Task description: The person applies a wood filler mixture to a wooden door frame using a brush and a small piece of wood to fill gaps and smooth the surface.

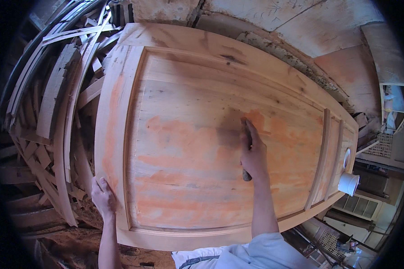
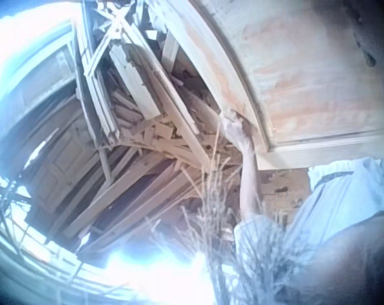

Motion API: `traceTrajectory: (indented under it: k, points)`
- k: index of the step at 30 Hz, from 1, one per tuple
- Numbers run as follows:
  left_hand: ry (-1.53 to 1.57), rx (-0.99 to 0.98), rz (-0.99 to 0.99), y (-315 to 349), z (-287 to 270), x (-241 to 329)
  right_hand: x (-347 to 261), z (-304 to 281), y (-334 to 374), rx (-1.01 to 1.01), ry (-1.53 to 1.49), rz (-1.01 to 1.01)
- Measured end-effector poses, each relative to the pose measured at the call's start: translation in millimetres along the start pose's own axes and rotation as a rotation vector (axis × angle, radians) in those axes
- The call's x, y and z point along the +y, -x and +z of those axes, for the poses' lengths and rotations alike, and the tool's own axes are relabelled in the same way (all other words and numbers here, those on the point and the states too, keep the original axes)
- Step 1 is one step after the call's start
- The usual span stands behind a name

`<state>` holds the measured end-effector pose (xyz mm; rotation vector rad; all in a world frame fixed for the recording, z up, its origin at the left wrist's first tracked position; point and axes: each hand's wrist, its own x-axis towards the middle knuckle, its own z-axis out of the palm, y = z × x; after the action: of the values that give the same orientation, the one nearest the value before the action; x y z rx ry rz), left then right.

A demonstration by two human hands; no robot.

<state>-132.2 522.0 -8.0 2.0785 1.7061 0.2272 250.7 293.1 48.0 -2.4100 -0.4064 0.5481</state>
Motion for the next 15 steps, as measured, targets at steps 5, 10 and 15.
traceTrajectory:
  k: [5, 10, 15]
  points:
    - [0.006, -0.058, -0.047, -3, 3, -10, -2, 18, -25, 0.048, 0.243, -0.138]
    - [0.018, -0.037, -0.023, -3, 4, -6, -23, 25, -43, 0.004, 0.362, -0.031]
    - [0.012, -0.065, -0.032, -3, 1, 2, -7, 42, -32, -0.030, 0.522, 0.017]
